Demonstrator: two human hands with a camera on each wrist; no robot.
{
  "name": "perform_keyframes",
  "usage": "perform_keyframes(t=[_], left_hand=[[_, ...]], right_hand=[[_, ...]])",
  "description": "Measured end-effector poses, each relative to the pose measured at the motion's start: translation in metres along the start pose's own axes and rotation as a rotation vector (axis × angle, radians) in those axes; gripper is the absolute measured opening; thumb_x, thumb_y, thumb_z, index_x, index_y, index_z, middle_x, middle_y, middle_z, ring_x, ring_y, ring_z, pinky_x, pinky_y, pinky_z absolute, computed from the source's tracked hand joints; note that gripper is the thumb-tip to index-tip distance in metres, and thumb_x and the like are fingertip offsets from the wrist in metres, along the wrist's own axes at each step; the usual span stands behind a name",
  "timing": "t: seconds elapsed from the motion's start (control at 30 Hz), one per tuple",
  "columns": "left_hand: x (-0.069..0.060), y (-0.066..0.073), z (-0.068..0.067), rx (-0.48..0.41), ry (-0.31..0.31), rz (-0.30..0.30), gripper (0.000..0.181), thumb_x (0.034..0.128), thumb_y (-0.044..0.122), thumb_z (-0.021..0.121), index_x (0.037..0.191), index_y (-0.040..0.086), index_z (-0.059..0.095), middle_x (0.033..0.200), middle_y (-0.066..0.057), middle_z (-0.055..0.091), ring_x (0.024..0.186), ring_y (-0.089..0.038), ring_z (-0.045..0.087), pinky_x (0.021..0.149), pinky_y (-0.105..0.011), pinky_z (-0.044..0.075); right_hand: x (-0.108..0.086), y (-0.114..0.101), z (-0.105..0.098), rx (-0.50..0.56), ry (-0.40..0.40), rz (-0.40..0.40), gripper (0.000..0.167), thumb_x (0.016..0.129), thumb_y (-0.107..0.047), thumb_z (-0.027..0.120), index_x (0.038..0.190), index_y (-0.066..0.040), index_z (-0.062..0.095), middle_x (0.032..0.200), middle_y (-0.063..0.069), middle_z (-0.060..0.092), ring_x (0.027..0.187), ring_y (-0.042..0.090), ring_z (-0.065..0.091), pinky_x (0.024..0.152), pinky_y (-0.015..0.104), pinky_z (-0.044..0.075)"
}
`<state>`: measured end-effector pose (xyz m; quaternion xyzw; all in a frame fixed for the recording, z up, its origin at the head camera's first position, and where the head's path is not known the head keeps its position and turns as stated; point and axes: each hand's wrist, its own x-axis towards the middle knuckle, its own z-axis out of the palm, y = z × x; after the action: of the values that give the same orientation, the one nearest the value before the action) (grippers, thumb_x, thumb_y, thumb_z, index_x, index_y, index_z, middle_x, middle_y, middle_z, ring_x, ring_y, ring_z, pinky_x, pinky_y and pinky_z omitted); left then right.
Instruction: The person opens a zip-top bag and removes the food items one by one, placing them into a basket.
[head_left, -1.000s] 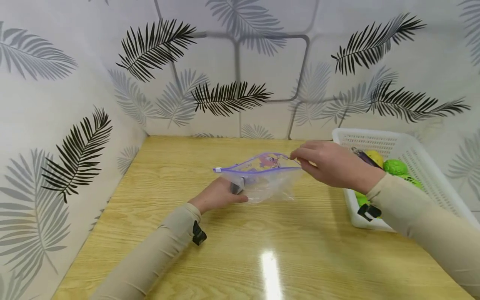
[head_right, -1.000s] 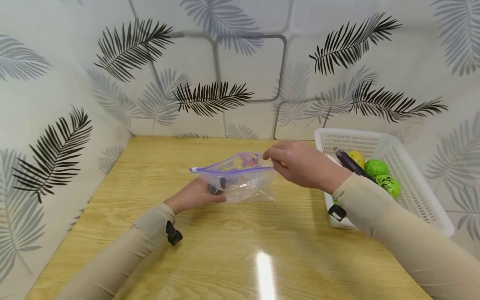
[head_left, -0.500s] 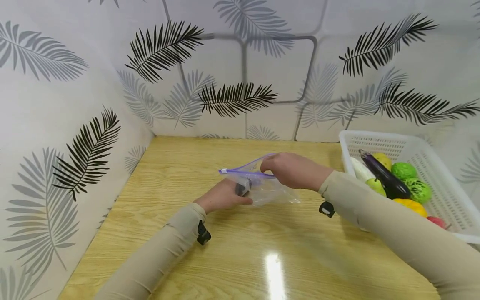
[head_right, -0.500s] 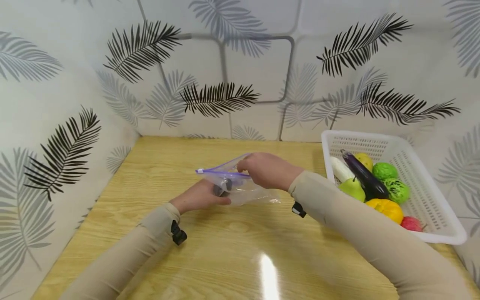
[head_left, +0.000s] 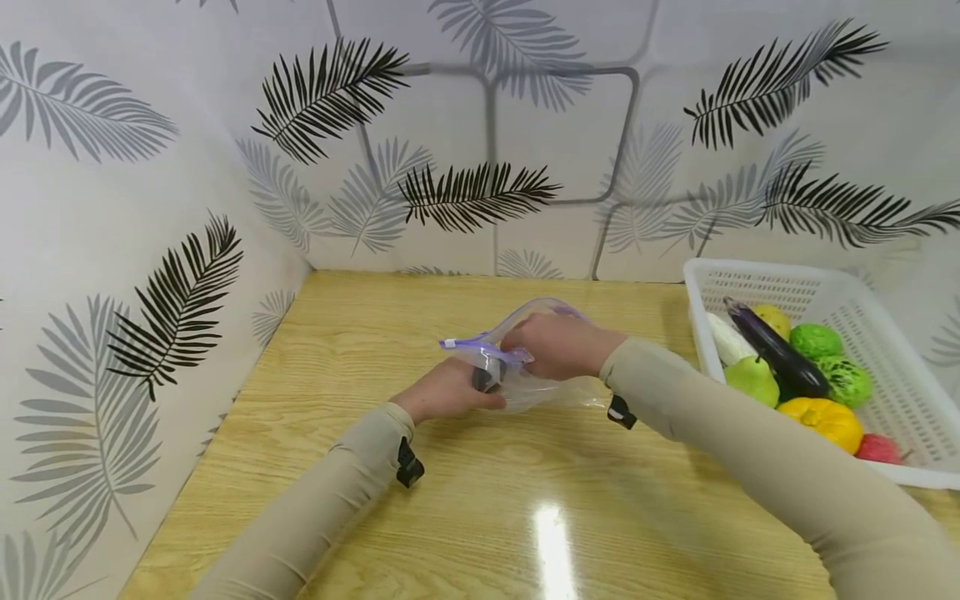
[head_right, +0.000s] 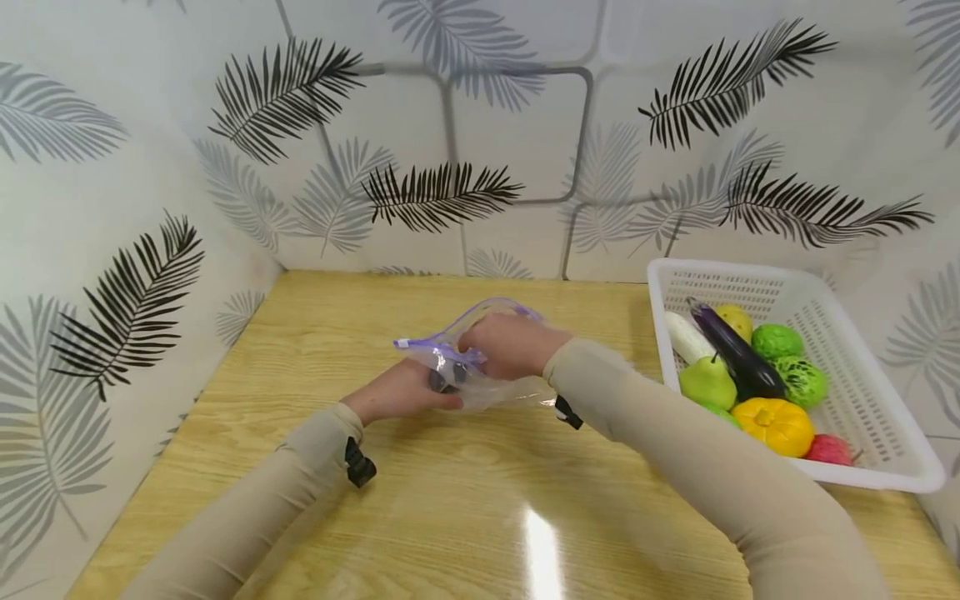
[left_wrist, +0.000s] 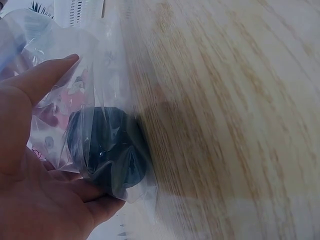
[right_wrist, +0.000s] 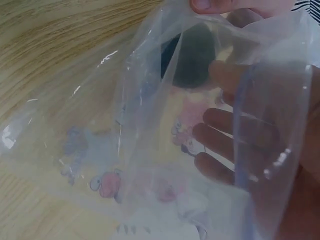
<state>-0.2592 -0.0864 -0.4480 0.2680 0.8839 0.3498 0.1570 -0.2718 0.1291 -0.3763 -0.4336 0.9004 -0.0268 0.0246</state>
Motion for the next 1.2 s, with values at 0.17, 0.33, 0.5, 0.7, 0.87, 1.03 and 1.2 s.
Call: perform_keyframes(t=[0.17, 0.33, 0.5, 0.7, 0.87, 1.03, 1.2], left_hand=[[0.002, -0.002, 0.000, 0.001, -0.012, 0.018, 0.090, 0.0851, 0.035, 0.082, 0.158, 0.018, 0.033, 0.159, -0.001, 0.040, 0.144, -0.017, 0.041, 0.120, -0.037, 0.032], [0.003, -0.005, 0.000, -0.001, -0.021, 0.044, 0.091, 0.0856, 0.034, 0.082, 0.159, 0.017, 0.030, 0.162, -0.001, 0.035, 0.145, -0.017, 0.038, 0.119, -0.037, 0.033], [0.001, -0.006, -0.001, -0.019, -0.027, 0.027, 0.094, 0.0839, 0.033, 0.083, 0.159, 0.016, 0.030, 0.162, -0.001, 0.035, 0.143, -0.019, 0.041, 0.118, -0.039, 0.036], [0.001, -0.007, -0.001, -0.053, -0.038, 0.039, 0.096, 0.0831, 0.031, 0.084, 0.160, 0.018, 0.028, 0.162, 0.000, 0.034, 0.144, -0.018, 0.039, 0.118, -0.039, 0.035], [0.002, -0.007, -0.001, -0.036, -0.043, 0.050, 0.096, 0.0833, 0.031, 0.084, 0.160, 0.017, 0.029, 0.164, -0.001, 0.030, 0.147, -0.019, 0.035, 0.120, -0.038, 0.032], [0.004, -0.005, -0.002, 0.030, -0.037, 0.080, 0.088, 0.0848, 0.033, 0.082, 0.157, 0.014, 0.035, 0.165, -0.004, 0.028, 0.152, -0.022, 0.027, 0.123, -0.039, 0.026], [0.007, -0.006, -0.001, 0.078, -0.045, 0.118, 0.093, 0.0862, 0.034, 0.081, 0.160, 0.017, 0.027, 0.167, -0.003, 0.024, 0.154, -0.024, 0.020, 0.125, -0.041, 0.021]], right_hand=[[0.009, 0.000, 0.009, 0.049, -0.092, 0.017, 0.043, 0.089, -0.007, 0.071, 0.132, -0.011, 0.066, 0.130, 0.004, 0.068, 0.117, 0.025, 0.066, 0.105, 0.044, 0.049], [0.017, -0.001, 0.018, 0.002, -0.161, 0.042, 0.045, 0.093, -0.010, 0.067, 0.137, -0.014, 0.061, 0.134, 0.003, 0.066, 0.120, 0.023, 0.063, 0.106, 0.052, 0.043], [0.025, -0.005, 0.028, -0.008, -0.181, 0.115, 0.035, 0.097, -0.014, 0.061, 0.131, -0.022, 0.061, 0.122, -0.001, 0.070, 0.106, 0.020, 0.066, 0.097, 0.054, 0.047], [0.029, -0.007, 0.039, -0.036, -0.144, 0.118, 0.036, 0.098, -0.023, 0.063, 0.133, -0.019, 0.058, 0.117, 0.000, 0.072, 0.102, 0.017, 0.069, 0.105, 0.058, 0.041], [0.027, -0.005, 0.041, -0.052, -0.122, 0.101, 0.037, 0.098, -0.027, 0.063, 0.133, -0.016, 0.058, 0.122, 0.002, 0.071, 0.107, 0.019, 0.068, 0.104, 0.056, 0.041], [0.022, -0.003, 0.037, -0.122, -0.096, 0.058, 0.028, 0.096, -0.029, 0.066, 0.120, -0.013, 0.066, 0.107, 0.004, 0.074, 0.099, 0.021, 0.070, 0.096, 0.053, 0.046], [0.013, -0.004, 0.027, -0.110, -0.083, 0.077, 0.025, 0.094, -0.030, 0.069, 0.109, -0.010, 0.070, 0.099, 0.005, 0.074, 0.092, 0.022, 0.067, 0.093, 0.045, 0.048]])
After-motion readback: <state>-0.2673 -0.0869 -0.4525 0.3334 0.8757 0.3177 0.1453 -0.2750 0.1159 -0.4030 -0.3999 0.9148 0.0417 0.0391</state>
